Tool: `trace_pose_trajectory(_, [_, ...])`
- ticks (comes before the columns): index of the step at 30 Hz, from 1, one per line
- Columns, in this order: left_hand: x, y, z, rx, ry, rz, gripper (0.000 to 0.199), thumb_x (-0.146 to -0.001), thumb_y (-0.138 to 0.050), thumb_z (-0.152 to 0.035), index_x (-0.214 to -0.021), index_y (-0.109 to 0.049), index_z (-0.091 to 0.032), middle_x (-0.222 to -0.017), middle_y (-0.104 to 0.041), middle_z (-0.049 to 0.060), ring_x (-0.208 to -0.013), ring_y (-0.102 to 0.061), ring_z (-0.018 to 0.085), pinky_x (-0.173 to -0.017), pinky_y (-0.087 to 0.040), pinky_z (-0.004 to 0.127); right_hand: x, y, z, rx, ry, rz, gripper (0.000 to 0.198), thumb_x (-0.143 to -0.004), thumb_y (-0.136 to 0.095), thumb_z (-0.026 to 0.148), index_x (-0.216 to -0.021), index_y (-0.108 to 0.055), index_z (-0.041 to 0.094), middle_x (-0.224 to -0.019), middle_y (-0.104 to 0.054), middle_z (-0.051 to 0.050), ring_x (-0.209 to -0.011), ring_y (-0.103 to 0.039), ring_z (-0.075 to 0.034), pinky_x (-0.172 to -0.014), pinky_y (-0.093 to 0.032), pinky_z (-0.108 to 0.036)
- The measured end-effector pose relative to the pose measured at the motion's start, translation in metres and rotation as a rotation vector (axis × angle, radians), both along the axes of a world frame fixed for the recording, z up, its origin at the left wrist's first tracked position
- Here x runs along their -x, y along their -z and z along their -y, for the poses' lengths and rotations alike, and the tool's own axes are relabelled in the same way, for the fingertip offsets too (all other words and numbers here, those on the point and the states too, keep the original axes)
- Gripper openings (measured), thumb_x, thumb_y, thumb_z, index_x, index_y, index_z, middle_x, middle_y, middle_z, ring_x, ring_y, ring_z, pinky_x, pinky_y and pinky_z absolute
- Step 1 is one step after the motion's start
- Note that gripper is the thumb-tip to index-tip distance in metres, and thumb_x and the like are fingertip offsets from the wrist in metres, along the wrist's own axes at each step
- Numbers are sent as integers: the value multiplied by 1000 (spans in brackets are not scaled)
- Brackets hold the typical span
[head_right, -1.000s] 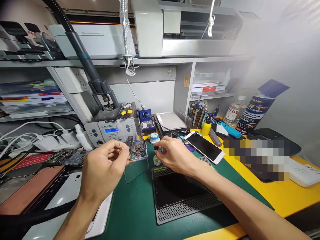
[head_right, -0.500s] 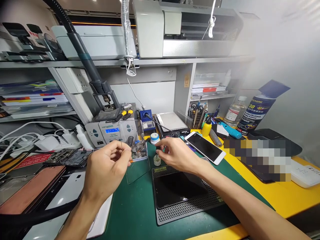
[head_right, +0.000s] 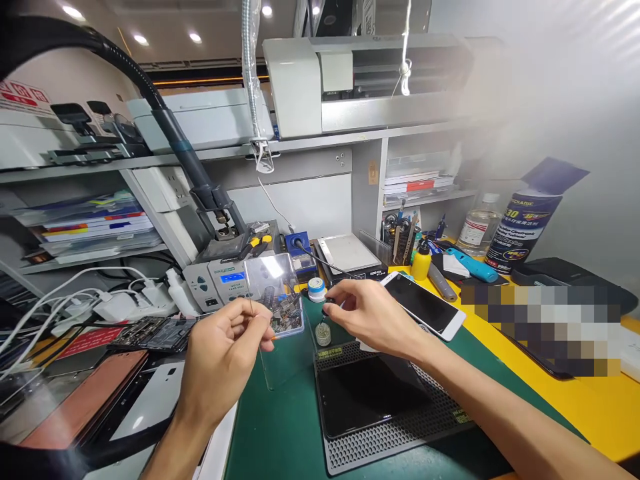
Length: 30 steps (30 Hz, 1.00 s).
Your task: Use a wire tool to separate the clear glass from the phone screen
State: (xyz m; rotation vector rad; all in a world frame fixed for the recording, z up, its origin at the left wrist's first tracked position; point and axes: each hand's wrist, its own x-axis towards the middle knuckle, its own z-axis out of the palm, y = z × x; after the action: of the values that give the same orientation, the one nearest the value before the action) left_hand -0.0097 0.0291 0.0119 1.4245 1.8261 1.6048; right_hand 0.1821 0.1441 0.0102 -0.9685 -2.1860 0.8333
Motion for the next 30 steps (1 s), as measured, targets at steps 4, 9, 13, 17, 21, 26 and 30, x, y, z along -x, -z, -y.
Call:
trace_pose_trajectory(4, [-9,-3,4,-8,57,99,21,-84,-60,-32,-67,-63,-20,-59,-64,-2,-54,-63,15,-54,-51,24,-8,-19,13,48,94,-343,34,-85,-75,50,-87,-71,16,-70,-71,-3,-57,-62,-13,-53,-51,-24])
trace_pose_trajectory(9, [-18,-2,7,23,230,198,25,-87,-63,-36,-69,-65,-19,-59,-64,-1,-56,-62,14,-57,-50,23,-5,-23,40,-45,53,-666,20,-77,-87,33,-89,-77,20,-73,-76,-2,-59,-69,-14,-54,-58,-23])
trace_pose_trajectory(13, [-24,-2,8,27,264,204,26,-88,-64,-37,-68,-65,-20,-59,-64,-1,-57,-60,14,-57,-47,24,-3,-11,48,-325,14,-602,24,-82,-83,20,-105,-76,26,-98,-81,-3,-84,-76,-19,-70,-63,-28])
trace_pose_trajectory(17, [-29,-4,10,26,270,197,27,-87,-64,-37,-66,-64,-20,-59,-63,-1,-56,-59,15,-57,-46,25,-6,-6,47,-495,-20,-521,28,-84,-81,15,-109,-73,26,-100,-81,-3,-86,-76,-20,-76,-63,-32])
trace_pose_trajectory(21, [-30,-3,11,26,276,199,23,-86,-63,-36,-70,-68,-20,-57,-64,-1,-54,-59,15,-56,-44,26,-5,-10,48,-572,-40,-519,27,-85,-79,12,-108,-71,25,-98,-81,-4,-82,-76,-19,-71,-62,-32])
trace_pose_trajectory(26, [-31,-2,11,31,287,194,23,-86,-63,-37,-72,-69,-20,-58,-64,-1,-55,-59,15,-57,-44,27,-3,-12,48,-593,-45,-510,28,-84,-79,11,-109,-72,23,-97,-80,-5,-79,-75,-18,-66,-61,-31])
trace_pose_trajectory(30, [-31,-3,12,31,292,193,23,-87,-62,-37,-71,-67,-20,-58,-63,-2,-55,-59,15,-58,-43,27,-3,-12,49,-589,-48,-505,28,-85,-79,11,-109,-72,21,-96,-80,-6,-79,-75,-18,-67,-60,-31])
